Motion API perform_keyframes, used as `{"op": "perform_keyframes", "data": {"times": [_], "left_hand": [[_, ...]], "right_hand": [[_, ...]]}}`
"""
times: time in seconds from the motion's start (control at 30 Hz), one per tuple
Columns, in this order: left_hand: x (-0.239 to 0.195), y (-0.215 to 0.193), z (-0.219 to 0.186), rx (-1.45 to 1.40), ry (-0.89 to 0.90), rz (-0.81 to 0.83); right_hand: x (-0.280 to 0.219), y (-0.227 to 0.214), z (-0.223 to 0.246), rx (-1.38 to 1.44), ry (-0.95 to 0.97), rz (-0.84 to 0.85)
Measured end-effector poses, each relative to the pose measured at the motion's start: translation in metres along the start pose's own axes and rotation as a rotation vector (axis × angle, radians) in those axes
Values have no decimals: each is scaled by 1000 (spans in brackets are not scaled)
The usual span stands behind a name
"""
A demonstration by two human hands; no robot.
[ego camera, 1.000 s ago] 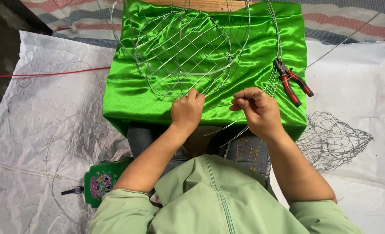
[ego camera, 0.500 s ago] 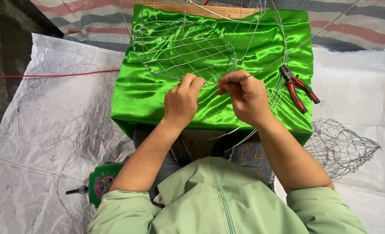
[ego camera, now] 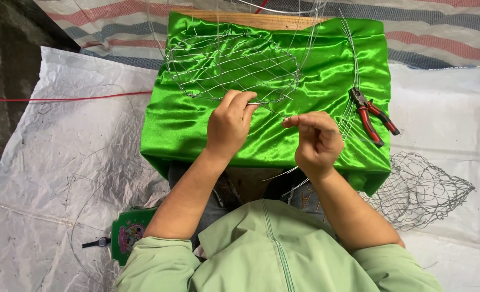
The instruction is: The person assembles a wire mesh structure by hand, twisting thin metal wires around a circular frame. They use pliers to bend and secure the wires at multiple points, gradually forming a net-like pattern. The work is performed on a green fabric-covered surface with tools and wire scraps nearby.
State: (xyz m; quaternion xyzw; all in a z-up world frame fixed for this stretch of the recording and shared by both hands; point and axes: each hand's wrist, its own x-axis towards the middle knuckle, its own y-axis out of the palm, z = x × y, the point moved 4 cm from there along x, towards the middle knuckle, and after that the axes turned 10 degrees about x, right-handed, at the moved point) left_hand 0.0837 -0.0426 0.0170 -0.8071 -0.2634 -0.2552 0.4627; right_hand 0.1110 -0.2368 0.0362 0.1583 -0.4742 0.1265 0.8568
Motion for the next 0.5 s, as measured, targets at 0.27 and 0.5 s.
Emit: {"op": "perform_keyframes", "data": {"times": [0.27,0.5], "left_hand": [[12,-4,-9,-114,32,-74],[17,-11,-5,-145,20,-90]], "right_hand": [[-34,3,-26,139,-97,-176],[-31,0,-11,106,-76,-192]]}}
